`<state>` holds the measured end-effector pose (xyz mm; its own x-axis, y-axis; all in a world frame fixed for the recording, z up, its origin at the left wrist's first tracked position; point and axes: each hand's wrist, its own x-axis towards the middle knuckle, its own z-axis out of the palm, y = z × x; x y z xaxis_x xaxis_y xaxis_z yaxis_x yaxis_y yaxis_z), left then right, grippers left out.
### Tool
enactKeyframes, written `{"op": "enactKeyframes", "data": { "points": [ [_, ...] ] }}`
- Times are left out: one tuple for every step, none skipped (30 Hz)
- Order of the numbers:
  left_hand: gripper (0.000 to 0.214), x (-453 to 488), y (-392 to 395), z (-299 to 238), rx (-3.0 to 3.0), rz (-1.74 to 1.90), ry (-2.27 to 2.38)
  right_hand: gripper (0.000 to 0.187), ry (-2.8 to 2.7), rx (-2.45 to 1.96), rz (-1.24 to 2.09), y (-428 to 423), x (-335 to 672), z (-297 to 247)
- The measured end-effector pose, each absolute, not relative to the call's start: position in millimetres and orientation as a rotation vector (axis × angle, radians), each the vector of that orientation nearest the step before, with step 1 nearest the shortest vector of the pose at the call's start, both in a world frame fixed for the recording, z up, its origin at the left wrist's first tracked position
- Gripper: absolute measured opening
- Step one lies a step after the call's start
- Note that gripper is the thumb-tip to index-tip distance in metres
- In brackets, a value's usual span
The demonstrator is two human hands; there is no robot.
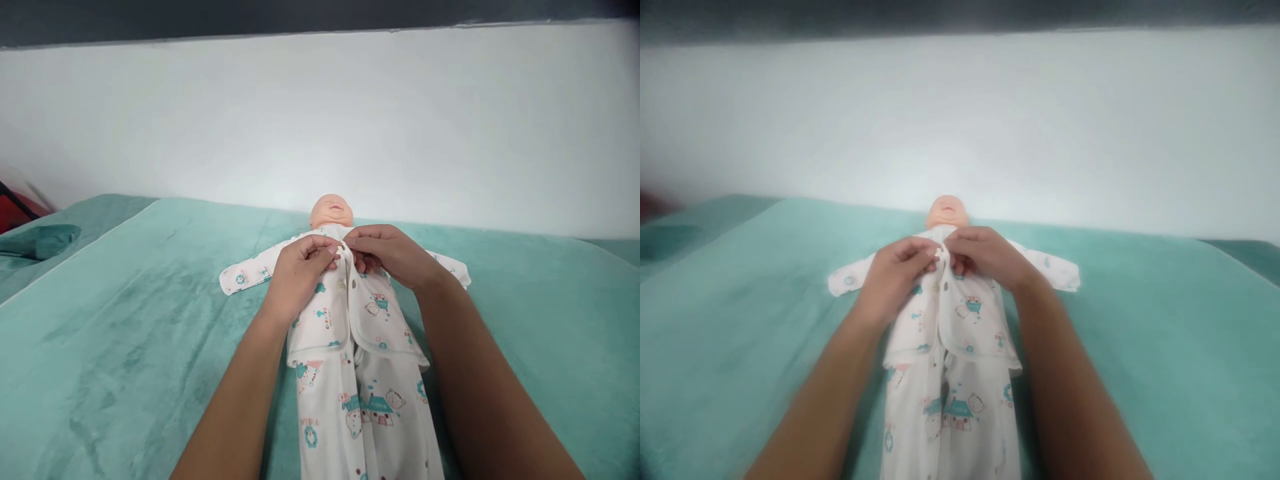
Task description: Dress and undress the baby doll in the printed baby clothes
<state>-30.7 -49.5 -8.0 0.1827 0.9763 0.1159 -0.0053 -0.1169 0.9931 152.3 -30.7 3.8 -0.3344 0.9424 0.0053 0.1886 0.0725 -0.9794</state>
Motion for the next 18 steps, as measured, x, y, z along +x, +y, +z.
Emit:
{"op": "enactKeyframes", "data": {
  "points": [
    [0.009, -30.6, -49.0, -8.5, 1.37, 1.16, 1.003, 0.023, -1.622, -1.129, 1.339, -30.0, 152.8, 2.9],
    [0.008, -30.1, -48.9, -8.6, 1.36, 1.172, 1.001, 0.023, -1.619, -1.117, 1.349, -29.4, 153.2, 2.1],
    [0.007, -29.5, -49.0, -8.4, 1.354, 1.185, 1.01, 0.021, -1.622, -1.111, 1.355, -29.0, 153.7, 1.6],
    [0.006, -28.7, -49.2, -8.1, 1.353, 1.194, 1.026, 0.019, -1.631, -1.112, 1.354, -28.9, 154.2, 1.3],
    [0.005, -28.0, -49.6, -7.6, 1.358, 1.199, 1.045, 0.016, -1.644, -1.12, 1.347, -29.0, 154.7, 1.4],
    [0.004, -27.4, -49.9, -7.1, 1.365, 1.2, 1.064, 0.013, -1.66, -1.132, 1.34, -29.5, 155.1, 1.9],
    [0.004, -26.9, -50.3, -6.7, 1.375, 1.195, 1.08, 0.012, -1.677, -1.146, 1.334, -30.2, 155.4, 2.7],
    [0.004, -26.7, -50.7, -6.3, 1.384, 1.19, 1.089, 0.013, -1.693, -1.161, 1.33, -31.1, 155.7, 3.8],
    [0.005, -26.6, -51.0, -6.1, 1.393, 1.185, 1.095, 0.014, -1.707, -1.175, 1.328, -32.0, 155.8, 5.0],
    [0.006, -26.6, -51.3, -5.9, 1.4, 1.182, 1.097, 0.015, -1.717, -1.189, 1.329, -32.9, 155.7, 6.3],
    [0.006, -26.7, -51.7, -5.8, 1.409, 1.181, 1.098, 0.015, -1.723, -1.2, 1.33, -33.7, 155.4, 7.4],
    [0.006, -26.9, -52.0, -5.7, 1.421, 1.179, 1.1, 0.015, -1.728, -1.208, 1.328, -34.3, 154.9, 8.2],
    [0.005, -27.0, -52.4, -5.6, 1.434, 1.176, 1.105, 0.015, -1.734, -1.212, 1.322, -34.8, 154.3, 8.9],
    [0.004, -27.2, -52.8, -5.5, 1.448, 1.171, 1.11, 0.015, -1.74, -1.214, 1.315, -35.1, 153.5, 9.3],
    [0.004, -27.3, -53.2, -5.3, 1.463, 1.162, 1.112, 0.016, -1.751, -1.217, 1.304, -35.2, 152.6, 9.5],
    [0.004, -27.3, -53.5, -5.1, 1.474, 1.154, 1.111, 0.016, -1.764, -1.223, 1.289, -35.3, 151.6, 9.7],
    [0.006, -27.3, -53.8, -4.9, 1.481, 1.149, 1.107, 0.017, -1.782, -1.234, 1.269, -35.3, 150.6, 9.9],
    [0.009, -27.2, -54.0, -4.8, 1.487, 1.144, 1.104, 0.017, -1.803, -1.248, 1.246, -35.3, 149.8, 10.2]
  ]
}}
